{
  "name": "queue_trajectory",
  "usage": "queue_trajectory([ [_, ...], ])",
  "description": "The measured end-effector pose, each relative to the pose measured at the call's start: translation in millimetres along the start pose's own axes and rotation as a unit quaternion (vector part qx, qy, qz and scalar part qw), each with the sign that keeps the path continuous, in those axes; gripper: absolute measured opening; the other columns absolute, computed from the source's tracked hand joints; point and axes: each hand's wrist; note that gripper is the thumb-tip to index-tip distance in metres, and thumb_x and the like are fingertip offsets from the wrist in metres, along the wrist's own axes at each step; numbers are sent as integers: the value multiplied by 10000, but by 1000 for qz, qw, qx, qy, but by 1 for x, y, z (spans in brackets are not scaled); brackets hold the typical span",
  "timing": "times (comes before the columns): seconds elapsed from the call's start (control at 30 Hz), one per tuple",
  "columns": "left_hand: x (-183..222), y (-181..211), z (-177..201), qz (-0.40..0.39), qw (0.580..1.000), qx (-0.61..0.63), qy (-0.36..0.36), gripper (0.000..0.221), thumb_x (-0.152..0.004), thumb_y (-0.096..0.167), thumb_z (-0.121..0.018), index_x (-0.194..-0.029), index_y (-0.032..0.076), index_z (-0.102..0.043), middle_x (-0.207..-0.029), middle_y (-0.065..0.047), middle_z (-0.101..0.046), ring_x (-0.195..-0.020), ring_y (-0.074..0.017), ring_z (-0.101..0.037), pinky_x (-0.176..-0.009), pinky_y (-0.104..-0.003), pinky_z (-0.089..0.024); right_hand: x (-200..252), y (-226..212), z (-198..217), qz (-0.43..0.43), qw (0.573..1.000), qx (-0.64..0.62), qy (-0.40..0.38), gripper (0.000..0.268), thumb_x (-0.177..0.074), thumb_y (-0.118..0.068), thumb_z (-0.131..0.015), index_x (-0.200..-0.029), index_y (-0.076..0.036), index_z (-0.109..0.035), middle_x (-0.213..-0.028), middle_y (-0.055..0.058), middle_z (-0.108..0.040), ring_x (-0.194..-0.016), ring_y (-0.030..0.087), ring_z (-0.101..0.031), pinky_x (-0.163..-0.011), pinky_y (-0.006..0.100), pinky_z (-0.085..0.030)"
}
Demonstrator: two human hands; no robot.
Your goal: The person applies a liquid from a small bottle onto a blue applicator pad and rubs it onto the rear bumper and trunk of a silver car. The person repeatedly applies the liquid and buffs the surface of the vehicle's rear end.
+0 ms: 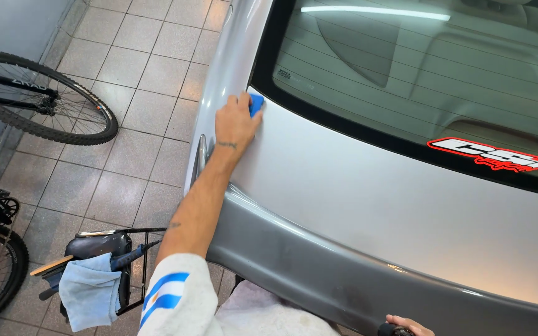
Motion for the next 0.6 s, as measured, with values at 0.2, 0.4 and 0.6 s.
queue_trajectory([
  [0.2,-35,-4,-12,18,1000,-11,20,364,-914,423,-767,-1073,140,-602,-940,-127,-629,-713,-366,-631,-646,-498,-515,4,1,6,-32,999,-5,-20,488,-962,-58,-518,-1192,224,-843,-1264,383,-857,-1150,496,-820,-1126,510,-531],
  [0.4,-1,46,-9,6,999,45,-22,386,-910,432,-749,-1104,131,-605,-974,-142,-598,-796,-383,-622,-725,-508,-527,-5,13,38,-18,977,-98,-189,527,-1005,-106,-469,-1355,207,-710,-1441,409,-701,-1382,480,-635,-1205,546,-365],
  [0.6,40,154,-36,-45,993,70,-83,457,-891,464,-794,-1096,134,-553,-1007,-158,-595,-734,-439,-651,-682,-549,-544,101,-135,-119,311,943,70,96,887,-538,36,-961,-1355,-78,-633,-1245,238,-781,-1133,333,-836,-1024,360,-672],
])
Point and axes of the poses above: each hand's wrist, its own x-axis away from the middle knuckle, its own z-axis out of the back of the hand, y = z × x
